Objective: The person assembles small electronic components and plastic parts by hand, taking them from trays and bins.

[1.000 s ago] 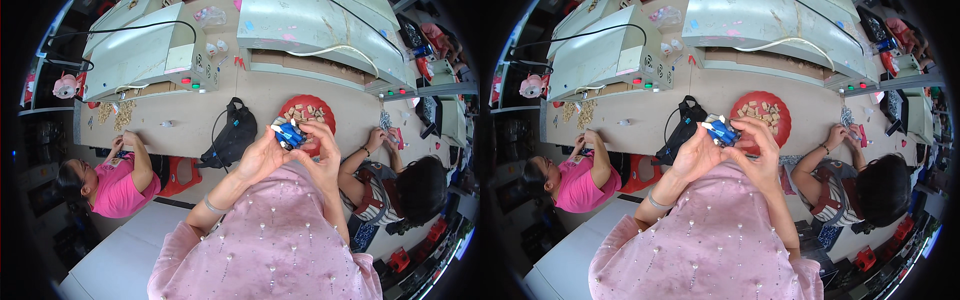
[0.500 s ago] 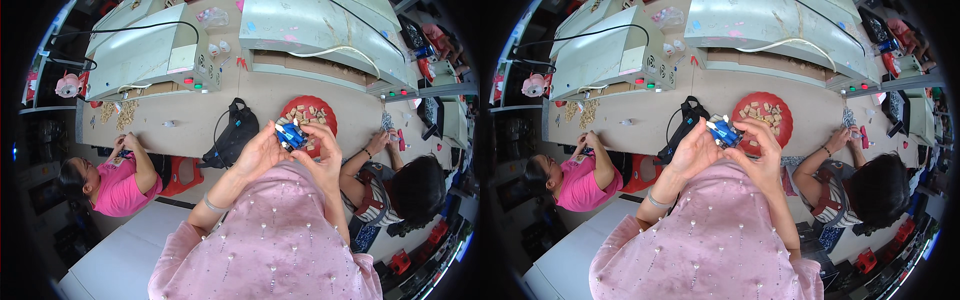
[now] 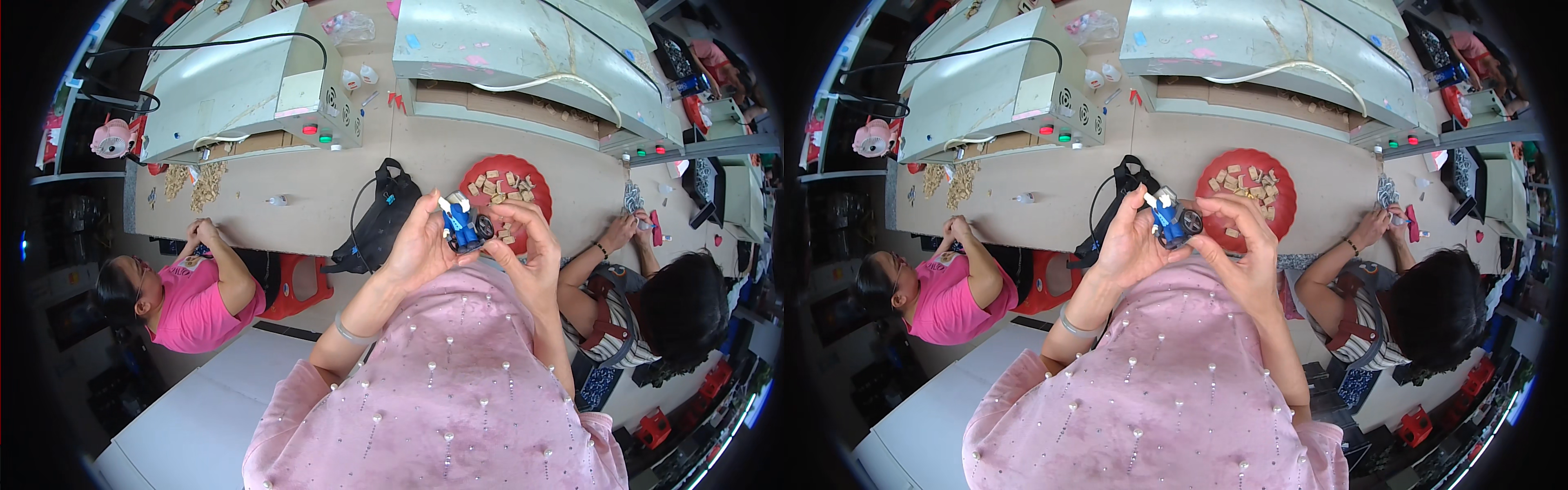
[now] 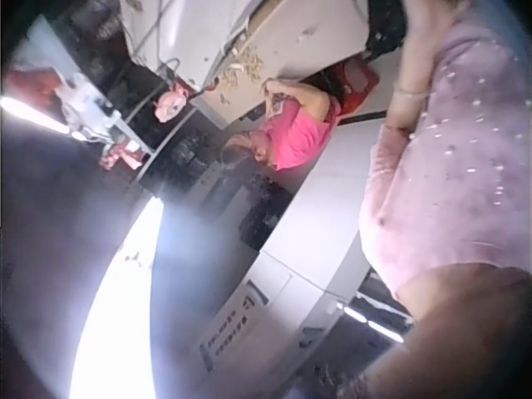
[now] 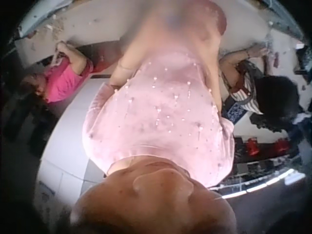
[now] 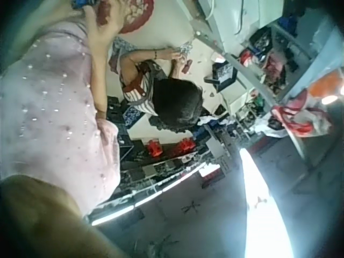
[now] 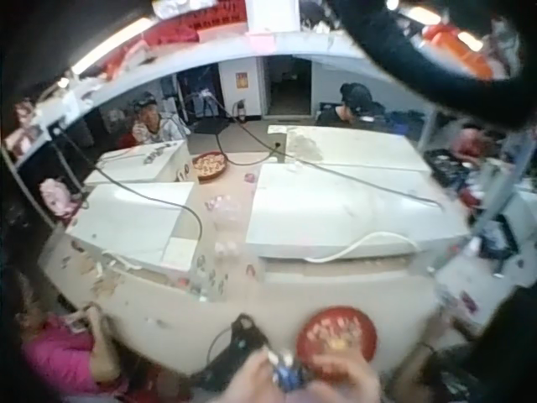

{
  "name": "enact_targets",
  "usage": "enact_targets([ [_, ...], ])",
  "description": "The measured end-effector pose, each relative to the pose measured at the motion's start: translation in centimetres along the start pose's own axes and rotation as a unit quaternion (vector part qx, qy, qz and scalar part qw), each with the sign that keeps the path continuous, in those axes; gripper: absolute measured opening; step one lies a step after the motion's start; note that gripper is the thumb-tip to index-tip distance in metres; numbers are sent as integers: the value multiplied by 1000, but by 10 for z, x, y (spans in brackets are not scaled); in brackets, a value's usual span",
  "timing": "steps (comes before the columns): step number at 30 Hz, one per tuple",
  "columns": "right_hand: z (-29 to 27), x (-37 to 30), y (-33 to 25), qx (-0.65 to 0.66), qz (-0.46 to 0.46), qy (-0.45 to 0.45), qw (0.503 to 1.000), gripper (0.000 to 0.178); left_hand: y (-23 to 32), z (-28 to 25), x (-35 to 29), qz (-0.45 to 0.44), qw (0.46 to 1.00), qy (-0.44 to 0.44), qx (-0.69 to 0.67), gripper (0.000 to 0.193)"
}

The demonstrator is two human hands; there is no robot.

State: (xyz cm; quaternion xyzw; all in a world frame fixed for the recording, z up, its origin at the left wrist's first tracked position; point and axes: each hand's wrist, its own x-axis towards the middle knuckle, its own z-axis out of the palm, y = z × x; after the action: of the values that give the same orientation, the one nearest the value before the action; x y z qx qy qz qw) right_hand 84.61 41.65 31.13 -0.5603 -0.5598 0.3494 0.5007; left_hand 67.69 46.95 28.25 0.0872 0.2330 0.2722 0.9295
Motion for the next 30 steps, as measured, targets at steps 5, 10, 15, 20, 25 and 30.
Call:
enact_targets([
  [5,2,-1,-1,-12,2,-15,1000,42,1,-1,-2,32,997,21,62,58],
  [10,8,-4,-2,-1,-5,-13,1000,43,0,0,1,75,992,14,100,47],
  [15,15,-6,-5,-42,-75,10,996,49,3,6,1,109,982,-20,155,73],
  [20,14,-7,1,-32,-65,8,997,53,4,7,0,114,979,-16,167,77],
  [25,15,-6,1,-10,-54,28,998,49,3,7,2,110,980,-13,163,76],
  [30,14,-7,5,-4,-52,29,998,50,2,5,1,110,983,-9,148,73],
])
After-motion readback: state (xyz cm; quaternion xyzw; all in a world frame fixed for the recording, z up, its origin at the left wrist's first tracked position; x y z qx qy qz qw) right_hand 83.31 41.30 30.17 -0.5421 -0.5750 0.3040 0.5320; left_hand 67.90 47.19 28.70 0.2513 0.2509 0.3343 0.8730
